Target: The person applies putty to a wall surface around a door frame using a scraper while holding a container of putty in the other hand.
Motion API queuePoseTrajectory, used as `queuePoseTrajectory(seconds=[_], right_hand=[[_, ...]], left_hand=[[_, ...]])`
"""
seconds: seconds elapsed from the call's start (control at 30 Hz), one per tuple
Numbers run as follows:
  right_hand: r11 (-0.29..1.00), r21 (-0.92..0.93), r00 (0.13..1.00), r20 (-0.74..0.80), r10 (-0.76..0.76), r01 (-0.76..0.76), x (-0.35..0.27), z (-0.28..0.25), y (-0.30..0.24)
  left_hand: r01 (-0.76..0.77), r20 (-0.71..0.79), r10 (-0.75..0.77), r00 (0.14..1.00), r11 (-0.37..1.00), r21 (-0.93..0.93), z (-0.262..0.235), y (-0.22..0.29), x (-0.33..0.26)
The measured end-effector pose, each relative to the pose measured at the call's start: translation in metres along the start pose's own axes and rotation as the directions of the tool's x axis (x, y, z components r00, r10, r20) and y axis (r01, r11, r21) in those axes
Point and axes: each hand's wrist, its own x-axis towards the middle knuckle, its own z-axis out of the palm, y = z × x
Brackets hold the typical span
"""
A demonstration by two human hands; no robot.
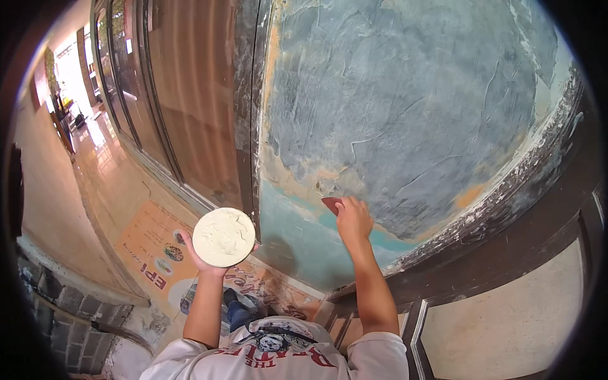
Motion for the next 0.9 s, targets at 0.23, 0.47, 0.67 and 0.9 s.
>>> queuePoseTrajectory(seconds=[0.23,0.47,0.67,0.9], right_hand=[[0.997,0.063,0.998,0.052,-0.042,0.039,-0.004,0.008,0.011],[0.999,-0.032,1.000,0.007,-0.013,0.013,0.009,-0.006,0.000],[0.996,0.047,0.996,0.047,-0.074,0.072,-0.003,0.006,0.006],[0.999,0.001,0.997,-0.062,-0.039,0.040,0.011,-0.013,-0.010]], left_hand=[[-0.001,-0.038,0.000,0.999,1.000,-0.025,0.001,0.001,-0.001],[-0.010,-0.032,0.009,0.999,0.999,-0.035,0.003,0.000,0.000],[-0.015,-0.028,0.014,0.999,0.999,-0.030,-0.001,0.000,-0.002],[-0.029,-0.037,0.029,0.999,1.000,0.000,0.001,0.000,-0.003]])
